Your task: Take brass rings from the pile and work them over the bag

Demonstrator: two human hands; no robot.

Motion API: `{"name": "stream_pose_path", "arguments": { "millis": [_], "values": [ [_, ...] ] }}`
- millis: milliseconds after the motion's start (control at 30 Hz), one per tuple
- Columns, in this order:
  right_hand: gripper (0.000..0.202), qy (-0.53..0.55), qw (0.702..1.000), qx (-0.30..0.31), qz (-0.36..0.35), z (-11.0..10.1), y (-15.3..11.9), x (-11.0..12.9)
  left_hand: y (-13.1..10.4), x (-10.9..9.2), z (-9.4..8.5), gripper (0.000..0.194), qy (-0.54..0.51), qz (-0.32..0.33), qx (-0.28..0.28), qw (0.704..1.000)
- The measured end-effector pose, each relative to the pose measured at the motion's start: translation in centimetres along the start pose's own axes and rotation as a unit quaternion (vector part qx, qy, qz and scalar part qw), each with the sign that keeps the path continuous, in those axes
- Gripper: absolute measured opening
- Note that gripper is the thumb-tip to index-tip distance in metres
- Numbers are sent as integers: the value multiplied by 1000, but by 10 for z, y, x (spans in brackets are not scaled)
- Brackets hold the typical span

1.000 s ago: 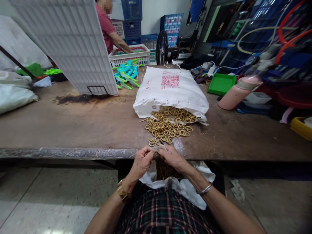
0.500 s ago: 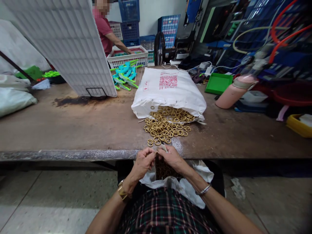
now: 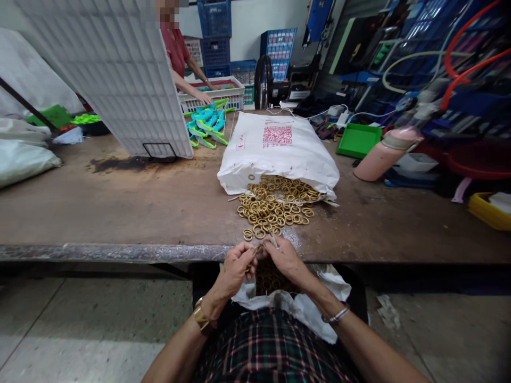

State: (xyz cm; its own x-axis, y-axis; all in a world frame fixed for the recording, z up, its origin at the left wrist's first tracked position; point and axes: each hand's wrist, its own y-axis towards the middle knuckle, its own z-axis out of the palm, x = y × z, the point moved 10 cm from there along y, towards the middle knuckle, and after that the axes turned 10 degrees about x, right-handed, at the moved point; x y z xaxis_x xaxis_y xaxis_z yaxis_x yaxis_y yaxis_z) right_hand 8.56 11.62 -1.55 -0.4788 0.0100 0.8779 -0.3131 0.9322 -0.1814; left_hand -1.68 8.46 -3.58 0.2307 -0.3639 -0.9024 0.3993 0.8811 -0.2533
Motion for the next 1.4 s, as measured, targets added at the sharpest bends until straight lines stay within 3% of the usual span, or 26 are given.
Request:
{"name": "stream_pose_path", "arguments": {
  "millis": [133,333,533,767,867,1100,1200,1300,1400],
  "values": [
    [16,-193,980,28,-43,10,-8,12,-2,-5,-2,31,13,13,-10,1000],
    [18,-315,947,52,-22,22,-12,13,-4,-6,-6,30,55,22,-21,998],
    [21,-341,938,58,-7,24,-11,12,-5,-5,-8,29,77,17,-26,997],
    [20,-301,945,123,-38,34,-11,12,-10,-16,-5,28,115,59,-27,991],
    [21,-309,941,139,-21,33,-11,15,-12,-22,-3,29,130,74,-26,988],
    [26,-412,907,82,39,18,-5,26,-26,-37,2,29,101,90,-20,991],
    [27,-429,899,47,78,5,0,16,-36,-41,18,27,78,83,31,993],
    [24,-431,899,-3,83,-8,6,12,-38,-31,30,27,-33,49,84,995],
    [23,-406,913,-29,31,-7,13,21,-31,-16,22,28,-164,17,66,984]
  ]
}}
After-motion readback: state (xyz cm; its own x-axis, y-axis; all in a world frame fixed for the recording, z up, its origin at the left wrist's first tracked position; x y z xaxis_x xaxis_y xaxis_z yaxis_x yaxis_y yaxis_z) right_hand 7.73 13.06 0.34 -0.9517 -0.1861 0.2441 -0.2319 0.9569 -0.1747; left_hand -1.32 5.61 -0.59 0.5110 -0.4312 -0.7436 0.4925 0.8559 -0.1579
